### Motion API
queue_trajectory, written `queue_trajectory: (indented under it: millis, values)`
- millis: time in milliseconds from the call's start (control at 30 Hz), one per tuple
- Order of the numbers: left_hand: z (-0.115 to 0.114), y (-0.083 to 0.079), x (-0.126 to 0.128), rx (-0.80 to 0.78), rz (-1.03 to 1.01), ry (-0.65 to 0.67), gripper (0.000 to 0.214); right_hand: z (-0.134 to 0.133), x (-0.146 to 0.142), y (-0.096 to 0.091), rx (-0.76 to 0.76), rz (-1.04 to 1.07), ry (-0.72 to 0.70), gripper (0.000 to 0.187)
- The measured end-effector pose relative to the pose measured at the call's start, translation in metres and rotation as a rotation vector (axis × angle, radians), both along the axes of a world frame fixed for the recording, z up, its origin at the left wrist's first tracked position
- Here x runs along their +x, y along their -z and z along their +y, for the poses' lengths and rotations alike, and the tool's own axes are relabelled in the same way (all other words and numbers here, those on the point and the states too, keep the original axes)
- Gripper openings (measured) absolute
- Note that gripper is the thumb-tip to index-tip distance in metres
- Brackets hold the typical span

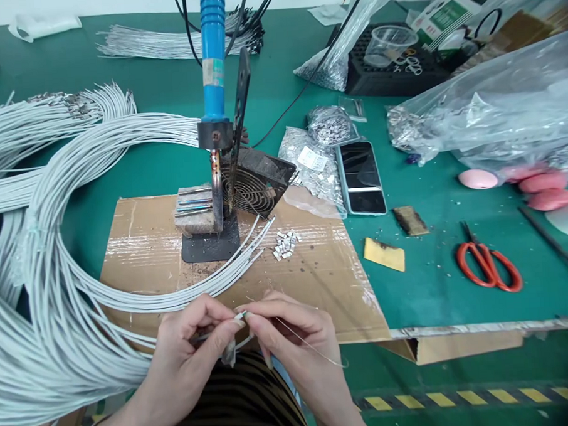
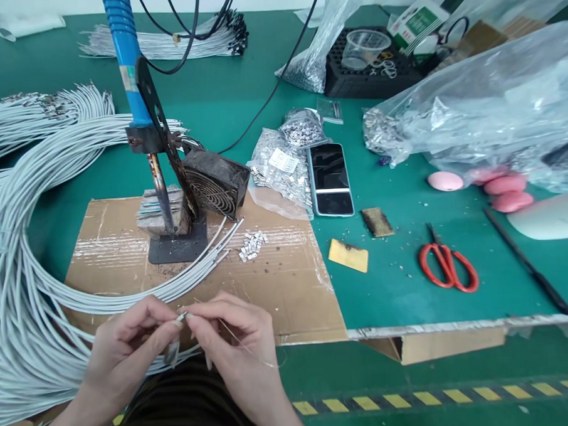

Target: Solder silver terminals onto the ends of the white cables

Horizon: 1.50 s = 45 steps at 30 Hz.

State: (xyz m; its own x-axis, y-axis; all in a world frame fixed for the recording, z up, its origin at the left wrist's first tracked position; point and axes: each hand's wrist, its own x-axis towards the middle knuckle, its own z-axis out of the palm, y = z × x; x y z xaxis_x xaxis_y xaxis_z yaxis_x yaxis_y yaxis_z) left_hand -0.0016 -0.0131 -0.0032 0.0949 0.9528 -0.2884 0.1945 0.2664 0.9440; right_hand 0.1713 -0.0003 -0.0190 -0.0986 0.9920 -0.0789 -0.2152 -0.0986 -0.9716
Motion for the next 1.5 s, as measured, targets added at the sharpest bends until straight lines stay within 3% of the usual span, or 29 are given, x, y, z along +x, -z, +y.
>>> queue_trajectory:
  millis: [500,767,900,1100,1300,1500]
  values:
    - [-0.003,0.004,-0.003,0.086,0.064,0.071,0.02,0.003,0.003,-0.009,0.18,-0.141,0.024,0.028]
    - [-0.007,0.001,-0.001,0.097,0.152,0.059,0.019,-0.003,0.0,0.006,0.013,0.052,0.038,0.021]
    - [-0.006,0.0,-0.004,0.221,0.266,0.149,0.019,-0.002,0.006,0.005,0.001,-0.042,-0.018,0.011]
    - [0.0,-0.004,-0.007,0.395,0.443,0.316,0.017,0.011,0.017,-0.014,0.323,-0.515,-0.145,0.02]
    - [0.002,-0.01,-0.003,0.535,0.523,0.332,0.017,0.014,0.025,-0.018,0.248,-0.45,-0.225,0.016]
    - [-0.002,-0.012,0.003,0.888,0.801,0.279,0.026,0.018,0.023,-0.031,0.192,-0.456,-0.161,0.018]
